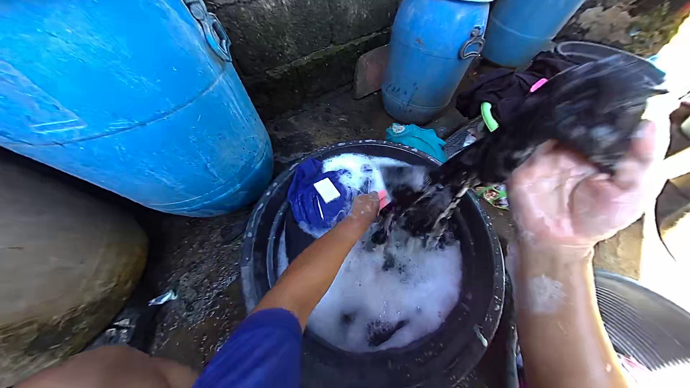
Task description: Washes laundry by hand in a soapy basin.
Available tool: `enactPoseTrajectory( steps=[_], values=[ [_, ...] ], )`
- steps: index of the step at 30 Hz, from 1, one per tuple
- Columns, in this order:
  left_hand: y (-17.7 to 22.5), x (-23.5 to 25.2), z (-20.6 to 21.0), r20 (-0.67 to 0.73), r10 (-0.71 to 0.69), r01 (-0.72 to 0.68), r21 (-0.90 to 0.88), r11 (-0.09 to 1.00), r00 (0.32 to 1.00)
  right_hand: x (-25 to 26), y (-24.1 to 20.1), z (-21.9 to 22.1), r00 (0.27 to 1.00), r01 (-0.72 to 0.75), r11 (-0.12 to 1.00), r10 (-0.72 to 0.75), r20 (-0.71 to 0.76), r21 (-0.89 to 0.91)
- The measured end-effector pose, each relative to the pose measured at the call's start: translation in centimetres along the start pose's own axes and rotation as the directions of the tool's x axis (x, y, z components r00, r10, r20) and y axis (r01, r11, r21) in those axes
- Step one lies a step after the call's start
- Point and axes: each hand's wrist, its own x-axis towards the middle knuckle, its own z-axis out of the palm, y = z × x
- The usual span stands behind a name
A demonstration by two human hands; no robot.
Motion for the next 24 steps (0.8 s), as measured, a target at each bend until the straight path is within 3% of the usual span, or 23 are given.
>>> enactPoseTrajectory(
  steps=[1, 3, 5, 6, 8, 10, 12, 13, 15, 17, 20, 22, 23, 24],
  values=[
    [0.4, -1.5, -1.2, 0.068, -0.087, 0.091, -0.059, 0.994, 0.994, 1.2, -0.2, 1.3, 0.996, 0.089, 0.991, -0.087, -0.029, 0.098],
    [0.5, -4.0, -2.4, 0.194, -0.199, 0.222, -0.105, 0.969, 0.961, 1.0, 0.1, 1.8, 0.992, 0.097, 0.978, -0.079, -0.099, 0.187],
    [-0.5, -5.7, -1.1, 0.266, -0.228, 0.267, -0.120, 0.956, 0.937, -1.6, 1.7, -0.3, 0.983, -0.101, 0.979, 0.126, -0.136, 0.177],
    [-1.0, -6.1, 0.5, 0.268, -0.232, 0.275, -0.135, 0.952, 0.935, -3.3, 2.7, -1.9, 0.944, -0.236, 0.960, 0.264, -0.198, 0.152],
    [-1.3, -6.5, 3.9, 0.221, -0.257, 0.301, -0.197, 0.933, 0.941, -6.6, 4.5, -4.7, 0.765, -0.534, 0.845, 0.489, -0.419, 0.011],
    [-1.5, -6.6, 7.0, 0.125, -0.252, 0.277, -0.263, 0.924, 0.960, -8.9, 5.7, -7.5, 0.516, -0.818, 0.570, 0.672, -0.531, -0.073],
    [-2.6, -6.9, 9.6, 0.026, -0.220, 0.216, -0.333, 0.918, 0.975, -10.4, 5.9, -9.2, 0.307, -0.935, 0.352, 0.753, -0.582, -0.037],
    [-2.9, -7.0, 10.0, -0.006, -0.220, 0.198, -0.411, 0.890, 0.976, -10.5, 5.6, -9.3, 0.275, -0.937, 0.350, 0.737, -0.617, 0.001],
    [-2.5, -7.5, 9.8, -0.213, -0.271, 0.110, -0.561, 0.820, 0.939, -9.9, 5.3, -8.6, 0.318, -0.861, 0.505, 0.624, -0.714, 0.059],
    [-0.6, -7.5, 8.3, -0.432, -0.295, -0.069, -0.651, 0.756, 0.852, -9.2, 5.9, -7.9, 0.365, -0.765, 0.639, 0.532, -0.764, 0.080],
    [5.1, -8.7, 4.0, -0.659, -0.155, -0.421, -0.626, 0.657, 0.736, -9.2, 7.8, -7.5, 0.373, -0.817, 0.576, 0.513, -0.773, -0.012],
    [7.9, -9.5, 2.9, -0.817, -0.075, -0.636, -0.500, 0.587, 0.572, -9.5, 8.4, -7.3, 0.413, -0.859, 0.501, 0.548, -0.727, -0.111],
    [7.9, -9.2, 3.4, -0.855, -0.081, -0.675, -0.459, 0.578, 0.512, -9.4, 8.3, -7.0, 0.438, -0.866, 0.480, 0.597, -0.672, -0.138],
    [6.9, -8.6, 4.4, -0.858, -0.120, -0.664, -0.467, 0.584, 0.499, -8.9, 8.4, -5.9, 0.434, -0.876, 0.459, 0.619, -0.655, -0.147]
  ],
)
